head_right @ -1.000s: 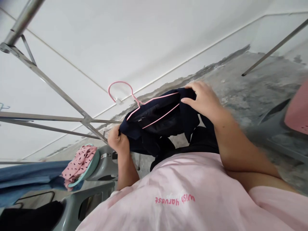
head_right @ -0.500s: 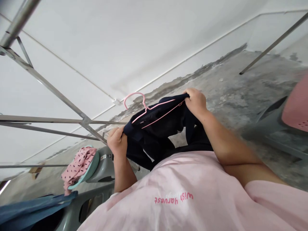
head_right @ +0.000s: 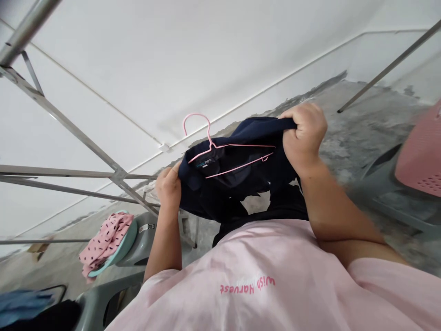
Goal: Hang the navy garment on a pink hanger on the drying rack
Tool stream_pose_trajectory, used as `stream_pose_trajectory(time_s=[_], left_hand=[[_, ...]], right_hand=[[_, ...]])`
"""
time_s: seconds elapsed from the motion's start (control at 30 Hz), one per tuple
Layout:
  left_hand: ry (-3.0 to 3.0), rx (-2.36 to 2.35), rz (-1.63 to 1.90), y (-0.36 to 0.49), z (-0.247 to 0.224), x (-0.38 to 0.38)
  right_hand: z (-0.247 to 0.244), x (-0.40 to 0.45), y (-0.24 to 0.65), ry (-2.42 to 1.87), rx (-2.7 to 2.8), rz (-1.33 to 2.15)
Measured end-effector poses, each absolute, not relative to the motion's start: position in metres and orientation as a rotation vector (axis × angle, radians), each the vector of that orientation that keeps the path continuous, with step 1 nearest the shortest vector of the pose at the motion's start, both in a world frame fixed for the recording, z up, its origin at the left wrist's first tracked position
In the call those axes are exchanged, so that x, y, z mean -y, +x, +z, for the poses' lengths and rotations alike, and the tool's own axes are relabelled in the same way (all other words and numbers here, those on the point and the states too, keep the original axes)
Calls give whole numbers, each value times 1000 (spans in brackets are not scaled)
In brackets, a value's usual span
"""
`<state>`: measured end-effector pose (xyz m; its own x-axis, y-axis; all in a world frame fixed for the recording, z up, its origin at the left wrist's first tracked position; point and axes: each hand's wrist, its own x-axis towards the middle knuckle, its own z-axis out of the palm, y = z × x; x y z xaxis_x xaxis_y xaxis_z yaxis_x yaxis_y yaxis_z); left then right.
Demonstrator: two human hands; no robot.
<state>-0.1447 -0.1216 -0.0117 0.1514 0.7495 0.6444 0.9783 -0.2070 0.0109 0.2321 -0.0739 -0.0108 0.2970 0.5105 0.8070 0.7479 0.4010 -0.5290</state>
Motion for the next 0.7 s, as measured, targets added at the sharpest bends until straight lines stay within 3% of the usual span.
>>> stream_pose_trajectory(time_s=[0.2, 0.43, 0.7], left_hand=[[-1757, 1636, -1007, -144, 7, 121], [-1647, 1689, -1019, -139, 9, 128], [-1684, 1712, -997, -139, 13, 117]], right_hand=[[-8, 79, 230, -1271, 1382, 11], [-9, 91, 226, -1185, 1537, 488], [4, 129, 197, -1013, 1414, 499]])
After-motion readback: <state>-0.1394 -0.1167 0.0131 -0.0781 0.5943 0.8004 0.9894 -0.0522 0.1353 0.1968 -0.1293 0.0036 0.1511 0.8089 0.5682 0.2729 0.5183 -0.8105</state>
